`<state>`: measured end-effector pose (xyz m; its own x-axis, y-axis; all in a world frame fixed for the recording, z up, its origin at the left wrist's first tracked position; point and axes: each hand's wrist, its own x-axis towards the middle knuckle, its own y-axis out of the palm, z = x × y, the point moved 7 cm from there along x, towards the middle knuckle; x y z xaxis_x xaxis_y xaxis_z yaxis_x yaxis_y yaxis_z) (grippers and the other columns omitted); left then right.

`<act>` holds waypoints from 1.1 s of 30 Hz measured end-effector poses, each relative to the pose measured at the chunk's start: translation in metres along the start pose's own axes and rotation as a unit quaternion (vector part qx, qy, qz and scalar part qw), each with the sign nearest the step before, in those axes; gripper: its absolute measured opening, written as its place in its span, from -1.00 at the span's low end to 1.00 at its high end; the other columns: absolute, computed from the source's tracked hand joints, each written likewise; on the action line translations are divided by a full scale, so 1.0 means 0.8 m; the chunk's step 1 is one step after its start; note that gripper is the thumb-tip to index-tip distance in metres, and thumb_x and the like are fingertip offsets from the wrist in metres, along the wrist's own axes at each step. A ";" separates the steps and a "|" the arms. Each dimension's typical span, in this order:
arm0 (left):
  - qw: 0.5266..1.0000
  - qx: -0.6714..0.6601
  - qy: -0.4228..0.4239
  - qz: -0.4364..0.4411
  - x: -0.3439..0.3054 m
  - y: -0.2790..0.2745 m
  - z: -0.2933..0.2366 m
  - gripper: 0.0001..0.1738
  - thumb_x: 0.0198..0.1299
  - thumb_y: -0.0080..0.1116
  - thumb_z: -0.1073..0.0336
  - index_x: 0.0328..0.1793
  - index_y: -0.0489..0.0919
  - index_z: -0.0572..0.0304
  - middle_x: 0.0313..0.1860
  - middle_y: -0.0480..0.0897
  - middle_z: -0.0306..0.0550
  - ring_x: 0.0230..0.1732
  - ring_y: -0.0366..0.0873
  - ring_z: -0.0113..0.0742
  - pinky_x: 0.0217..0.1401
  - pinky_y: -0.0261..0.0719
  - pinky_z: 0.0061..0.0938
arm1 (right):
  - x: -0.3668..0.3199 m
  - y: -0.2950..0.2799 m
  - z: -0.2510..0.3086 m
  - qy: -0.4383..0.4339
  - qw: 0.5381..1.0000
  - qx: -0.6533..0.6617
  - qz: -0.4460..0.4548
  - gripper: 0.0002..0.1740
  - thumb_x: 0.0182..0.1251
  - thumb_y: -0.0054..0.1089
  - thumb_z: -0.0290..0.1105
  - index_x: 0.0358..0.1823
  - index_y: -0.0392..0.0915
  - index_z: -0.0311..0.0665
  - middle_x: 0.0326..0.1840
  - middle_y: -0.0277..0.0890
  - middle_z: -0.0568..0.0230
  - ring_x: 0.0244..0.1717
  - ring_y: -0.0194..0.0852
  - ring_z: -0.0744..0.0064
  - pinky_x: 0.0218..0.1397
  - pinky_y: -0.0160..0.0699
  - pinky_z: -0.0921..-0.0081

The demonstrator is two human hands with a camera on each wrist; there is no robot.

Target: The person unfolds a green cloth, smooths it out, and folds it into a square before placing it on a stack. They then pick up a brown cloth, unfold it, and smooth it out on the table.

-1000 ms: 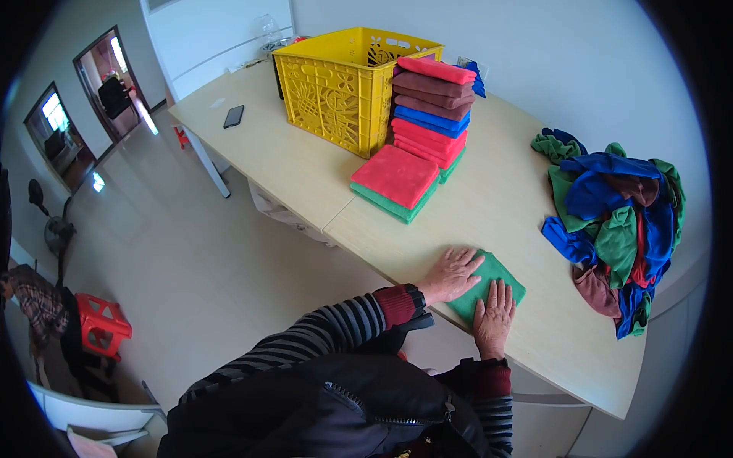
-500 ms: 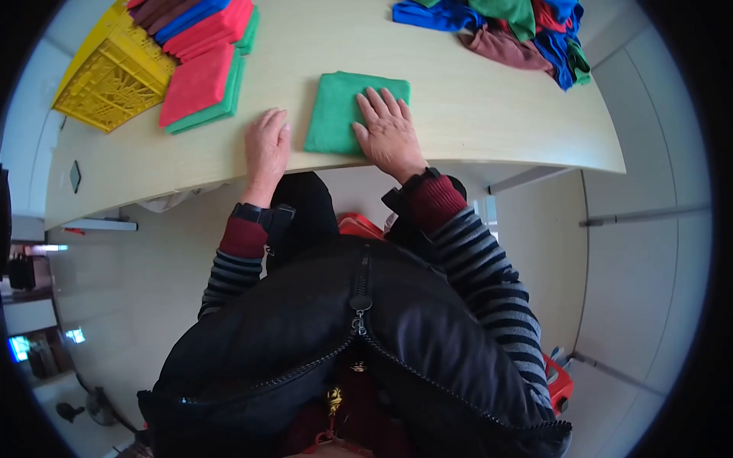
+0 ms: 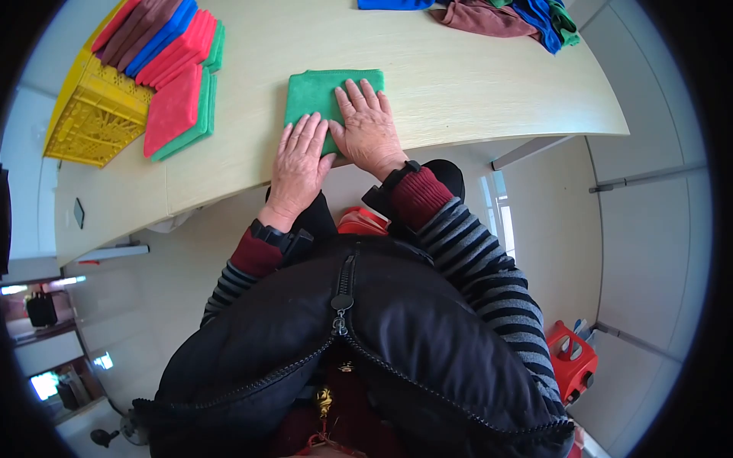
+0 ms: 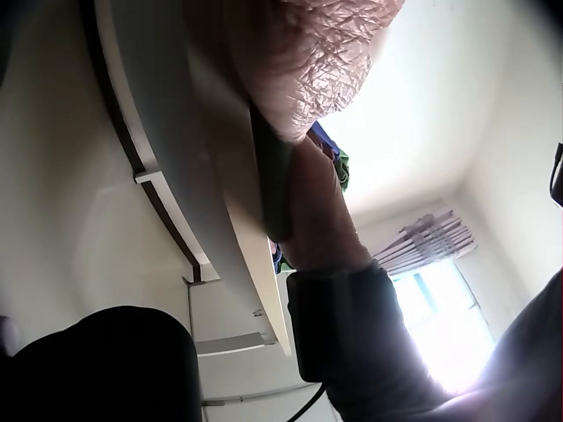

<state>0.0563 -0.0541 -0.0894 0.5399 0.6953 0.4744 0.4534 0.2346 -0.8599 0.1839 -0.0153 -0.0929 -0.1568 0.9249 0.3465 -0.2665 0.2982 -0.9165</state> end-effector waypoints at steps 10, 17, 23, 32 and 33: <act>1.000 0.006 0.009 0.025 0.001 -0.002 0.003 -0.34 0.37 0.16 0.10 0.50 0.36 0.25 0.52 0.36 0.08 0.56 0.24 0.02 0.64 0.07 -0.03 | -0.005 0.004 -0.028 0.010 0.994 0.108 -0.015 -0.28 0.52 0.01 0.01 0.53 0.24 -0.30 0.61 0.14 -0.05 0.66 -0.05 -0.10 0.64 -0.01 -0.01; 0.999 0.003 0.031 0.036 0.004 -0.008 -0.015 -0.36 0.33 0.18 0.18 0.50 0.38 0.22 0.51 0.39 0.06 0.54 0.26 0.01 0.64 0.05 0.02 | 0.019 -0.033 -0.106 0.070 0.852 0.512 0.080 -0.31 0.55 -0.02 -0.01 0.54 0.23 -0.26 0.60 0.17 -0.05 0.62 0.06 -0.06 0.60 0.08 0.01; 0.996 0.007 0.073 0.050 0.020 0.006 -0.048 -0.43 0.27 0.16 0.38 0.45 0.46 0.13 0.46 0.44 0.00 0.52 0.32 -0.05 0.63 0.04 0.10 | 0.057 -0.036 -0.063 -0.052 0.994 0.070 0.059 -0.35 0.52 0.02 -0.02 0.51 0.27 -0.18 0.53 0.28 -0.04 0.53 0.24 -0.03 0.56 0.19 0.07; 0.995 0.081 0.039 0.051 -0.003 -0.020 0.041 -0.48 0.28 0.03 0.50 0.39 0.52 0.10 0.42 0.50 -0.07 0.50 0.37 -0.06 0.63 0.05 0.11 | -0.008 -0.038 -0.049 0.030 0.983 0.039 0.175 -0.30 0.47 0.06 -0.02 0.48 0.27 -0.30 0.38 0.40 -0.07 0.45 0.30 -0.05 0.53 0.21 0.07; 0.997 0.051 0.022 0.059 -0.006 -0.023 0.056 -0.49 0.32 0.02 0.47 0.41 0.51 0.10 0.44 0.48 -0.07 0.51 0.35 -0.05 0.63 0.04 0.09 | -0.022 -0.047 -0.040 0.022 0.980 0.023 0.199 -0.30 0.47 0.06 -0.02 0.48 0.27 -0.31 0.37 0.41 -0.07 0.45 0.30 -0.05 0.53 0.20 0.07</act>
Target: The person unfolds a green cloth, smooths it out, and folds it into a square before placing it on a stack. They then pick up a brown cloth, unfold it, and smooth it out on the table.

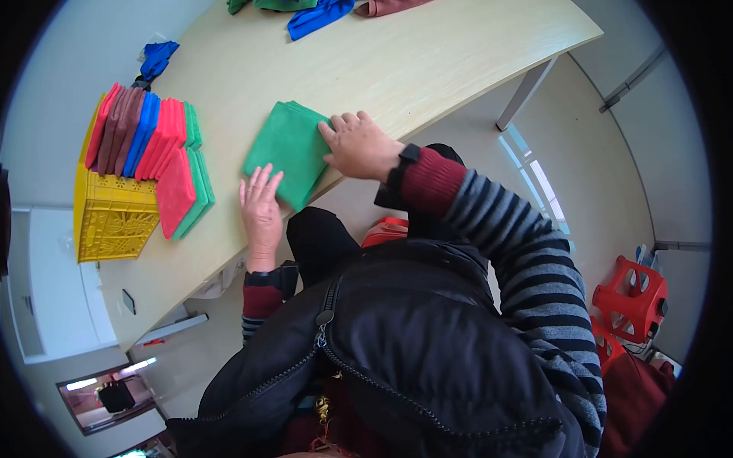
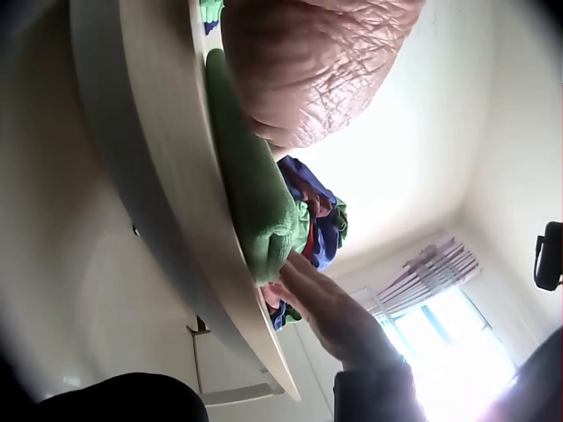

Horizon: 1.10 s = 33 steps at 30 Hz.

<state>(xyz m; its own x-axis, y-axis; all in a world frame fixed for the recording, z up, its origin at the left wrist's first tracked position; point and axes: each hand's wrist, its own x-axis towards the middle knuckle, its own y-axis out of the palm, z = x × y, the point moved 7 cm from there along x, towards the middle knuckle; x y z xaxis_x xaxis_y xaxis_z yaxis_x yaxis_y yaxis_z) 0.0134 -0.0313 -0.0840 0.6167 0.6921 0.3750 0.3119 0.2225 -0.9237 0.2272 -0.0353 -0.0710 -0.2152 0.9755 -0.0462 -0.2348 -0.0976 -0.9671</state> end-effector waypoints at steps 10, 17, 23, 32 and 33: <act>0.985 -0.054 -0.163 -0.002 0.010 0.029 0.006 -0.32 0.50 -0.12 -0.02 0.64 0.19 0.08 0.65 0.16 0.11 0.68 -0.03 0.12 0.67 -0.15 0.16 | 0.052 0.015 0.102 -0.134 0.974 0.038 -0.176 -0.30 0.55 -0.10 0.06 0.51 0.28 -0.29 0.55 0.25 -0.01 0.62 0.09 0.04 0.65 -0.04 0.01; 0.982 0.021 -0.175 0.072 0.008 0.033 0.001 -0.23 0.49 -0.11 -0.04 0.66 0.09 0.25 0.69 0.05 0.16 0.71 -0.11 0.11 0.67 -0.19 0.19 | 0.076 0.055 0.099 -0.127 0.981 0.050 -0.135 -0.25 0.57 -0.26 0.17 0.56 0.24 -0.20 0.66 0.11 0.12 0.70 -0.12 0.12 0.69 -0.16 0.03; 0.983 0.047 -0.158 0.078 0.008 0.033 0.000 -0.24 0.50 -0.12 -0.01 0.64 0.09 0.36 0.68 0.05 0.16 0.71 -0.11 0.10 0.67 -0.18 0.18 | 0.079 0.042 0.060 -0.080 0.986 0.008 -0.146 -0.27 0.58 -0.22 0.12 0.57 0.23 -0.20 0.67 0.09 0.15 0.70 -0.12 0.11 0.70 -0.17 0.08; 0.985 0.049 -0.155 0.061 0.004 0.031 -0.004 -0.25 0.51 -0.13 0.00 0.63 0.09 0.38 0.68 0.05 0.17 0.71 -0.10 0.07 0.67 -0.17 0.18 | 0.085 0.044 0.012 -0.013 0.984 0.009 -0.180 -0.33 0.59 -0.19 0.02 0.57 0.22 -0.20 0.62 0.16 0.10 0.64 0.00 0.06 0.65 -0.06 0.09; 0.985 0.051 -0.156 0.060 0.004 0.031 -0.004 -0.25 0.51 -0.13 0.00 0.64 0.09 0.38 0.68 0.04 0.17 0.71 -0.11 0.07 0.67 -0.18 0.18 | 0.086 0.043 0.010 -0.013 0.982 0.008 -0.188 -0.33 0.58 -0.20 0.03 0.56 0.22 -0.19 0.60 0.18 0.12 0.63 0.02 0.06 0.65 -0.06 0.08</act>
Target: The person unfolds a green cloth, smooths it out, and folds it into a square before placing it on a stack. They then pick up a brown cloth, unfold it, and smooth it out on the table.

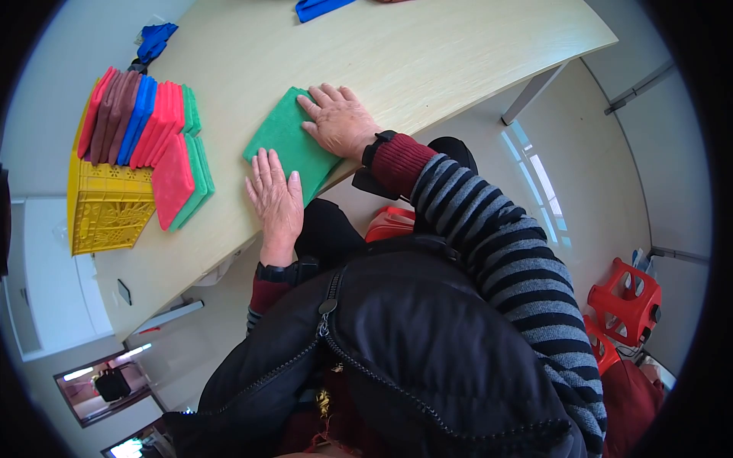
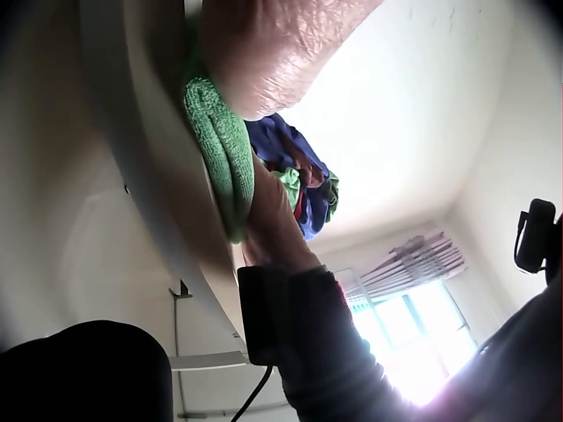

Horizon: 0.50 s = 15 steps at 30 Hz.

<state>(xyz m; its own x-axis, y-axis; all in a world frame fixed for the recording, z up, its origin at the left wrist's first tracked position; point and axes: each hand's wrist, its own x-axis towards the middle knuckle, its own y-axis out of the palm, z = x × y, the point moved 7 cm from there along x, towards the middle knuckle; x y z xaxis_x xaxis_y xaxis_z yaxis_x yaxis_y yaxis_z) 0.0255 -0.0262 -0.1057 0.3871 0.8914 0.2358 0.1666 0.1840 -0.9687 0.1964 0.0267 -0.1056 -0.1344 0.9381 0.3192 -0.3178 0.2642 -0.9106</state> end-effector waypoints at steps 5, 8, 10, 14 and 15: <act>1.000 -0.011 -0.008 -0.005 -0.010 -0.005 0.001 -0.24 0.52 -0.14 -0.01 0.64 0.09 0.38 0.69 0.03 0.16 0.71 -0.11 0.05 0.68 -0.21 0.18 | -0.003 -0.010 -0.007 0.014 1.000 0.012 0.004 -0.34 0.58 -0.18 0.01 0.55 0.23 -0.19 0.58 0.22 0.09 0.63 0.03 0.06 0.64 -0.04 0.06; 1.000 -0.017 -0.011 -0.006 -0.022 -0.010 0.005 -0.24 0.52 -0.14 -0.01 0.64 0.09 0.37 0.69 0.03 0.14 0.71 -0.11 0.04 0.68 -0.23 0.17 | -0.007 -0.021 -0.020 0.064 0.997 -0.002 0.052 -0.39 0.60 -0.15 -0.04 0.51 0.26 -0.24 0.56 0.23 0.05 0.62 0.05 0.04 0.64 -0.02 0.05; 1.000 -0.021 -0.010 -0.003 -0.032 -0.013 0.008 -0.24 0.52 -0.14 -0.02 0.64 0.09 0.37 0.69 0.04 0.14 0.71 -0.11 0.03 0.68 -0.24 0.17 | -0.013 -0.024 -0.015 0.054 0.998 -0.022 0.015 -0.40 0.60 -0.14 -0.05 0.50 0.27 -0.24 0.56 0.23 0.05 0.62 0.06 0.04 0.64 -0.02 0.04; 0.999 -0.040 -0.027 0.006 -0.041 -0.020 0.012 -0.25 0.53 -0.15 -0.02 0.64 0.10 0.35 0.69 0.05 0.12 0.71 -0.09 0.03 0.68 -0.24 0.17 | -0.026 -0.040 0.020 -0.003 0.997 -0.056 -0.051 -0.40 0.58 -0.10 -0.06 0.49 0.29 -0.25 0.57 0.23 0.06 0.61 0.08 0.06 0.63 -0.01 0.00; 0.999 -0.037 -0.013 -0.004 -0.038 -0.021 0.008 -0.26 0.53 -0.15 -0.01 0.64 0.10 0.34 0.69 0.05 0.11 0.71 -0.09 0.03 0.68 -0.24 0.16 | -0.029 -0.039 0.043 -0.045 0.997 -0.039 -0.043 -0.40 0.58 -0.09 -0.06 0.49 0.29 -0.25 0.57 0.23 0.06 0.61 0.09 0.07 0.63 -0.01 -0.02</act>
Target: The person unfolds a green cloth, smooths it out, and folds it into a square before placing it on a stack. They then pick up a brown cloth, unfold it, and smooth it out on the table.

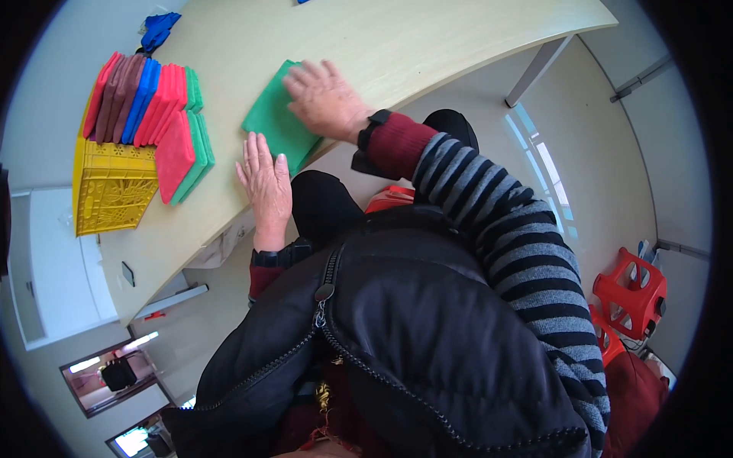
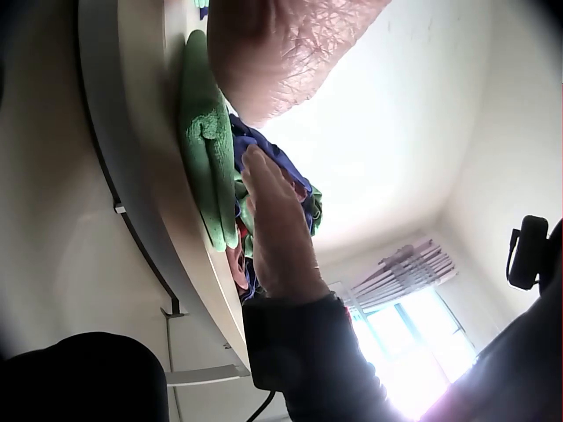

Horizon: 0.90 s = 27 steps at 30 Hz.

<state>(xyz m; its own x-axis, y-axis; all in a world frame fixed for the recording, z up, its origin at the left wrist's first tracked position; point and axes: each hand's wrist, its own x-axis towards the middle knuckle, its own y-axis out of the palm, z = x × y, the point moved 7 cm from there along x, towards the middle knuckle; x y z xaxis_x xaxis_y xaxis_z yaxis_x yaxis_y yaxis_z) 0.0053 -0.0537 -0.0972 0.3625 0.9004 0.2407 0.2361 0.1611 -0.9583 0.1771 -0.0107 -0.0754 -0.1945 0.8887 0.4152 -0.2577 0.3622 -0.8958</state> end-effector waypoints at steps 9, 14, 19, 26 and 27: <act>0.999 0.007 0.050 -0.003 0.009 0.016 -0.019 -0.28 0.53 -0.14 0.03 0.65 0.10 0.31 0.69 0.06 0.08 0.71 -0.07 0.02 0.69 -0.21 0.14 | -0.018 0.022 0.037 -0.047 0.998 0.032 0.031 -0.39 0.59 -0.14 -0.04 0.51 0.28 -0.22 0.60 0.20 0.13 0.63 0.03 0.07 0.66 -0.08 0.03; 0.998 0.019 0.056 0.000 0.004 0.016 -0.018 -0.27 0.52 -0.14 0.03 0.66 0.09 0.31 0.70 0.04 0.07 0.71 -0.09 0.02 0.69 -0.20 0.13 | -0.016 0.020 -0.003 -0.003 1.000 0.018 0.016 -0.39 0.60 -0.16 -0.04 0.53 0.26 -0.19 0.60 0.20 0.15 0.63 0.03 0.09 0.65 -0.06 0.07; 0.998 -0.026 0.055 -0.007 -0.001 0.005 -0.009 -0.32 0.53 -0.15 0.06 0.64 0.15 0.29 0.68 0.10 0.08 0.69 -0.04 0.01 0.69 -0.23 0.08 | -0.016 0.015 -0.038 0.042 0.997 0.038 0.048 -0.38 0.59 -0.13 -0.06 0.54 0.22 -0.20 0.56 0.25 0.09 0.59 0.10 0.07 0.61 0.03 0.11; 0.931 -0.331 -0.115 -0.102 -0.047 -0.019 0.069 -0.43 0.54 -0.06 0.01 0.46 0.38 0.29 0.33 0.57 0.05 0.24 0.60 -0.11 0.35 0.49 -0.12 | 0.008 0.022 -0.053 0.045 0.986 0.162 0.021 -0.36 0.53 -0.02 -0.12 0.53 0.20 -0.24 0.45 0.35 -0.04 0.53 0.19 -0.01 0.57 0.11 0.13; 0.929 -0.329 -0.123 -0.115 -0.058 -0.025 0.074 -0.43 0.54 -0.06 0.01 0.46 0.38 0.29 0.33 0.57 0.05 0.24 0.60 -0.11 0.35 0.49 -0.12 | 0.012 0.024 -0.045 0.031 0.986 0.159 0.032 -0.35 0.52 0.00 -0.14 0.53 0.20 -0.25 0.44 0.35 -0.06 0.52 0.20 -0.02 0.57 0.12 0.13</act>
<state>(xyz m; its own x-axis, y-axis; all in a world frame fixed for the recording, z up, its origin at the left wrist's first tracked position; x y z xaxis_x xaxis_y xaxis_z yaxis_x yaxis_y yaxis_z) -0.0697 -0.0751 -0.0980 0.0372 0.9507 0.3078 0.8109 0.1513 -0.5653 0.2044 0.0148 -0.0947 -0.1633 0.9260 0.3403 -0.5324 0.2076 -0.8206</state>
